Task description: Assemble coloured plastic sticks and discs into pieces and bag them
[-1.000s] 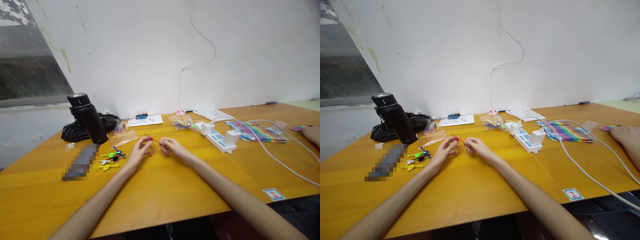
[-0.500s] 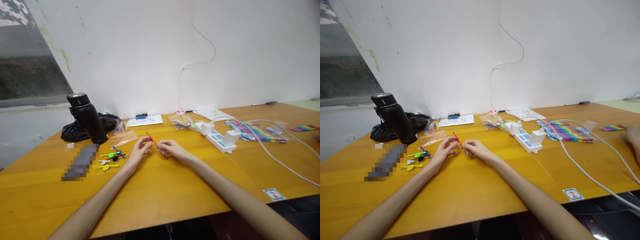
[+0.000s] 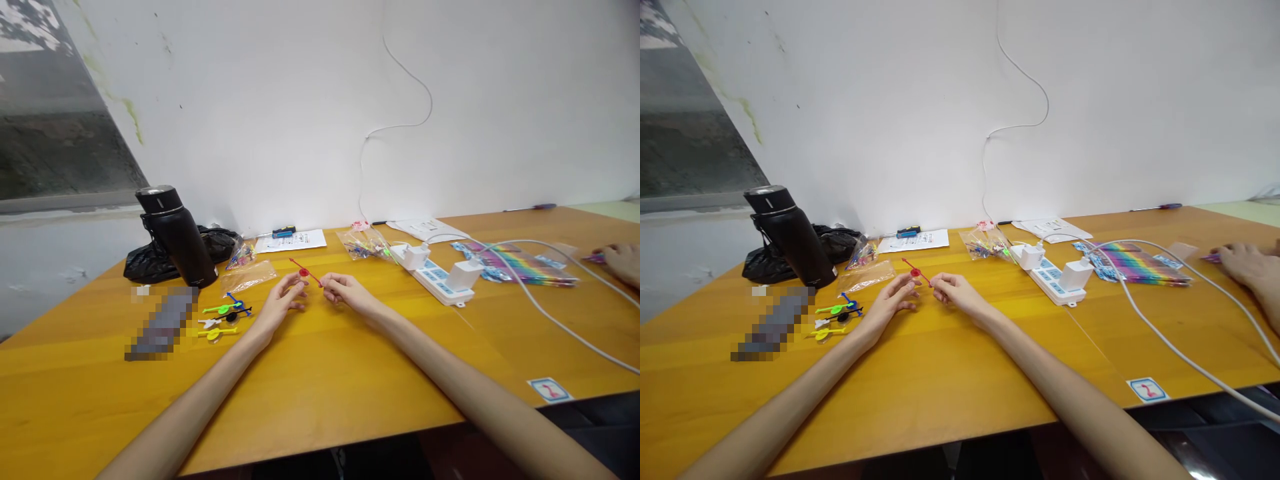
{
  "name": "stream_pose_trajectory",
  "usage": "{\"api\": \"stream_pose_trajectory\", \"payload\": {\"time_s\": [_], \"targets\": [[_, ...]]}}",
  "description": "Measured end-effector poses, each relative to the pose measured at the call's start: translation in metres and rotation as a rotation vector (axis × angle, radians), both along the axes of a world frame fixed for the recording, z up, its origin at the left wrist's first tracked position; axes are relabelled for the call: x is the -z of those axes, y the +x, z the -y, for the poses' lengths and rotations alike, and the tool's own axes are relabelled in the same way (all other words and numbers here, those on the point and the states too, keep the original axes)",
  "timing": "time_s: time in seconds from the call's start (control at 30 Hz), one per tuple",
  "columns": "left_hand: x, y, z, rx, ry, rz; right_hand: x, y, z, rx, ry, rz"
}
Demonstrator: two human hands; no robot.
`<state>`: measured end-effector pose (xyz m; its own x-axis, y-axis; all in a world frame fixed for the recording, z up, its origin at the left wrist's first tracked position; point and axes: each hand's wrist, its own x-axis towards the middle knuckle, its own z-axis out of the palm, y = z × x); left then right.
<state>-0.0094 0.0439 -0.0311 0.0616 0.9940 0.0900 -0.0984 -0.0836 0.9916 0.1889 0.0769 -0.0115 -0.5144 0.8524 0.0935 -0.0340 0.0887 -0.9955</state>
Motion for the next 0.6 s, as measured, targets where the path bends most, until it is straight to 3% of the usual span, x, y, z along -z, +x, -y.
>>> {"api": "stream_pose_trajectory", "payload": {"time_s": [0.3,0.47,0.6], "targets": [[0.005,0.001,0.000,0.157,0.058,-0.093,-0.003,0.004,-0.001,-0.005,0.065,0.049],[0.007,0.004,0.004,0.222,0.201,-0.301,0.005,0.002,-0.006,-0.050,0.078,0.076],[0.009,0.007,0.008,0.219,0.281,-0.495,-0.007,-0.015,-0.001,-0.168,0.111,0.124]]}}
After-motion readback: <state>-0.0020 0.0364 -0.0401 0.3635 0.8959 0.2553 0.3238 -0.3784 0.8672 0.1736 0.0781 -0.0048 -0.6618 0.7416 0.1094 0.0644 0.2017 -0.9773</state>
